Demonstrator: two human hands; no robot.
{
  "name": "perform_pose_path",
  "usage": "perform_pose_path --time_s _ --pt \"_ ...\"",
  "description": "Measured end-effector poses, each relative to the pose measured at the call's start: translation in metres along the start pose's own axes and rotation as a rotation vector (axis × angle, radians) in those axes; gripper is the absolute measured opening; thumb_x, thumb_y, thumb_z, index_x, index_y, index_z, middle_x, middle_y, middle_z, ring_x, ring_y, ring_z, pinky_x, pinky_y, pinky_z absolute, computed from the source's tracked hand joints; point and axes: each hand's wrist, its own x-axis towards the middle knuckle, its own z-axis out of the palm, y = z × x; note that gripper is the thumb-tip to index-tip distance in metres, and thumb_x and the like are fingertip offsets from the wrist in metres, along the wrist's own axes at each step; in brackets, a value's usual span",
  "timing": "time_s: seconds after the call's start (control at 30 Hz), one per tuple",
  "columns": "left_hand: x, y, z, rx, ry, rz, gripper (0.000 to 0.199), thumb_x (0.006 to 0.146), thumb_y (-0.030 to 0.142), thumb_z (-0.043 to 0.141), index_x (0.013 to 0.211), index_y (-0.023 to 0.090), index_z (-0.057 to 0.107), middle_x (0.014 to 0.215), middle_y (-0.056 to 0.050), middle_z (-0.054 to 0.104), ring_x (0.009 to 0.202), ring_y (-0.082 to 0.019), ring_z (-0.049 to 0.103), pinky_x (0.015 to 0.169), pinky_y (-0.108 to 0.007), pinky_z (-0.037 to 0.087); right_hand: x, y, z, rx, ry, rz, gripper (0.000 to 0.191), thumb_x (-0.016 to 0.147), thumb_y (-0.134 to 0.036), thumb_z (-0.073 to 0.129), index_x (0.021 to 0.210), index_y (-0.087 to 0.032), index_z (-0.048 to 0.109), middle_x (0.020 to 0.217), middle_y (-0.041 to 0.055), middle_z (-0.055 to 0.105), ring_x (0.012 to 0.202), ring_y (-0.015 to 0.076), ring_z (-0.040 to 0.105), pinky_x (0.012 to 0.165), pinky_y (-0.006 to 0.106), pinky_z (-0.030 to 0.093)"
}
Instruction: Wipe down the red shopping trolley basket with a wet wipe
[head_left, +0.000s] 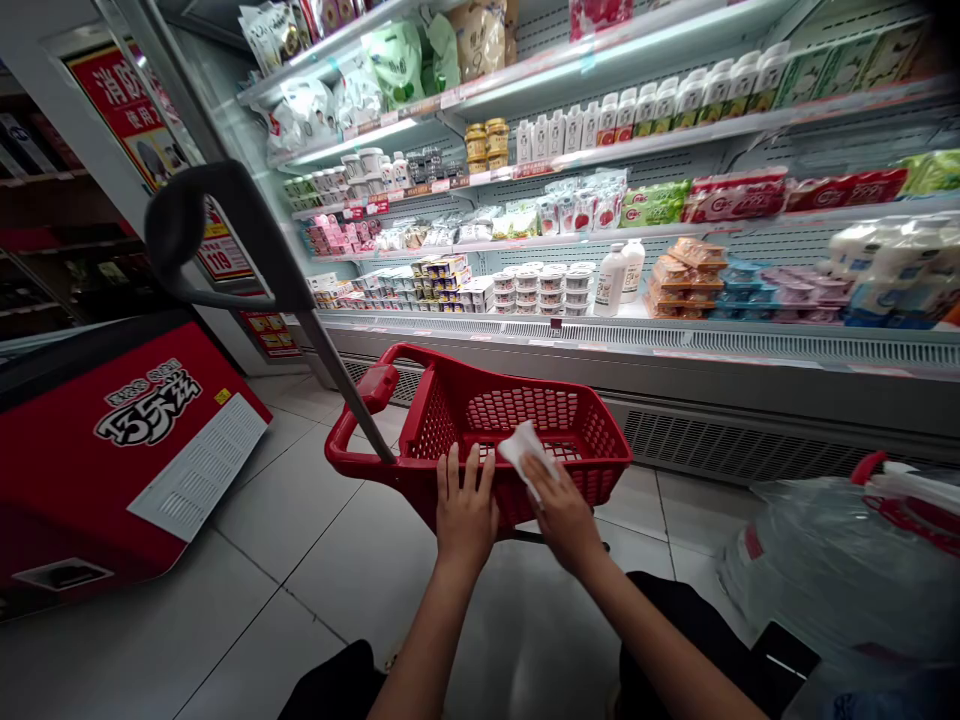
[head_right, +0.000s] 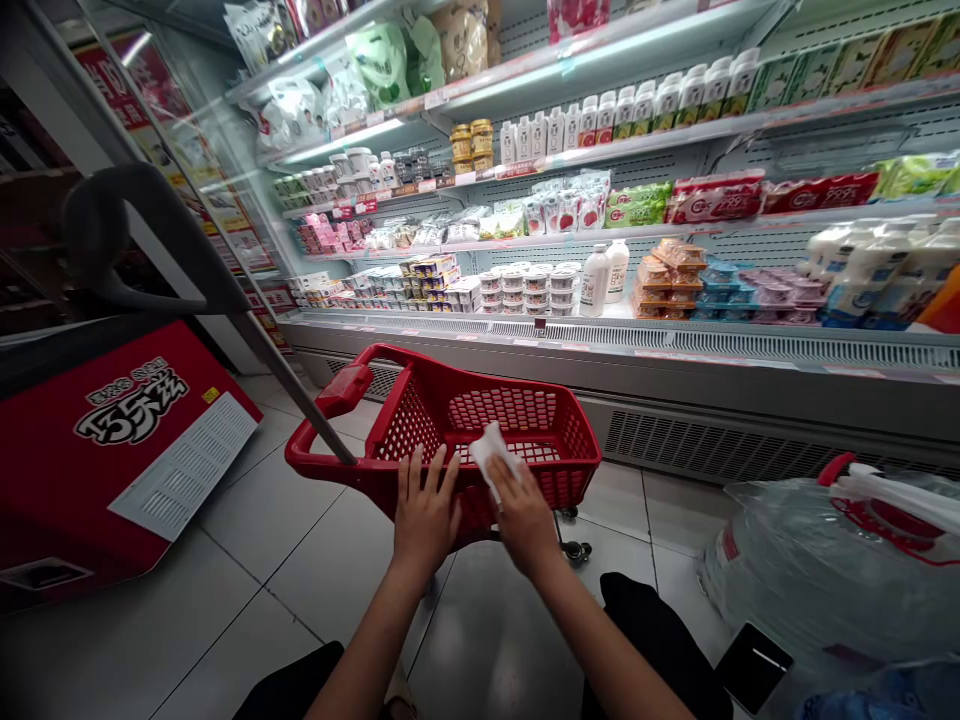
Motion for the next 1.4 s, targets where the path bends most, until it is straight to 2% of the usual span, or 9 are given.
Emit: perform_pose_path --time_s 0.07,0.13,0.37,0.47,0.73,0.97,1.17,1.3,1.4 --pt "-0.001 0.000 0.006 0.010 -0.001 0.023 0.070 0.085 0.029 0.067 0.153 0.026 0.050 0.163 -0.007 0.043 0.156 -0.040 0.022 0.128 -0.061 0.019 0.009 -0.019 0.004 0.042 -0.040 -0.054 0.066 0.102 -0.015 0.038 0.166 -0.019 0.020 0.162 0.0079 0.043 0.150 0.0249 0.039 0.125 0.051 0.034" --pt "-0.003 -0.006 0.007 0.024 -0.004 0.055 0.075 0.085 0.026 0.067 0.156 0.029 0.045 0.165 -0.004 0.039 0.158 -0.038 0.018 0.129 -0.059 0.018 0.009 -0.017 0.003 0.053 -0.061 -0.069 0.067 0.101 -0.014 0.039 0.165 -0.020 0.023 0.161 0.0059 0.044 0.150 0.0243 0.039 0.125 0.050 0.034" --pt "-0.001 -0.034 0.000 0.014 0.000 0.044 0.080 0.083 0.025 0.069 0.158 0.032 0.041 0.170 0.000 0.028 0.159 -0.036 0.015 0.129 -0.057 0.018 -0.037 0.085 -0.032 -0.068 -0.004 0.072 0.055 0.106 -0.026 0.037 0.161 -0.027 0.035 0.151 0.0023 0.058 0.142 0.0261 0.051 0.122 0.052 0.037" --pt "0.001 -0.028 0.002 0.002 0.011 -0.021 0.080 0.084 0.027 0.068 0.159 0.027 0.040 0.171 -0.004 0.026 0.159 -0.036 0.014 0.129 -0.057 0.018 -0.053 0.105 -0.041 -0.124 0.027 0.152 0.054 0.108 -0.030 0.035 0.162 -0.027 0.033 0.150 0.0040 0.059 0.137 0.0270 0.056 0.121 0.054 0.039" --pt "0.001 0.014 0.021 -0.076 0.002 -0.008 0.089 0.076 0.030 0.077 0.157 0.036 0.041 0.171 -0.002 0.026 0.156 -0.051 -0.004 0.122 -0.075 0.017 -0.025 0.035 -0.017 -0.011 0.039 0.096 0.052 0.108 -0.028 0.033 0.160 -0.022 0.038 0.153 0.0076 0.055 0.143 0.0272 0.049 0.121 0.053 0.039" --pt "0.004 -0.018 0.020 -0.081 0.004 0.031 0.084 0.080 0.034 0.076 0.157 0.039 0.042 0.172 0.000 0.024 0.157 -0.048 -0.005 0.123 -0.071 0.018 0.000 0.020 -0.018 0.055 -0.032 0.066 0.048 0.108 -0.025 0.033 0.154 -0.023 0.048 0.143 0.0080 0.064 0.138 0.0270 0.054 0.119 0.055 0.041" --pt "0.005 -0.030 0.026 -0.061 0.045 -0.105 0.062 0.095 0.045 0.061 0.154 0.034 0.046 0.169 -0.005 0.030 0.159 -0.041 0.006 0.124 -0.066 0.024 -0.020 -0.003 -0.007 -0.020 -0.090 -0.027 0.067 0.096 -0.009 0.045 0.161 -0.022 0.036 0.151 0.0069 0.057 0.144 0.0327 0.046 0.116 0.053 0.047" --pt "-0.002 -0.019 0.034 -0.035 0.044 -0.208 0.065 0.099 0.051 0.053 0.154 0.017 0.047 0.169 -0.018 0.028 0.158 -0.043 0.013 0.123 -0.064 0.025 -0.043 -0.012 -0.014 0.003 -0.137 -0.124 0.084 0.089 0.001 0.042 0.166 -0.025 0.021 0.156 0.0043 0.052 0.146 0.0296 0.045 0.116 0.050 0.049" --pt "-0.011 -0.005 0.037 -0.060 0.045 -0.172 0.066 0.099 0.052 0.053 0.155 0.020 0.045 0.170 -0.017 0.025 0.158 -0.042 0.015 0.123 -0.065 0.025 -0.062 -0.006 -0.028 0.035 -0.163 -0.208 0.085 0.090 0.003 0.036 0.166 -0.025 0.013 0.161 0.0033 0.045 0.148 0.0237 0.042 0.121 0.047 0.044"
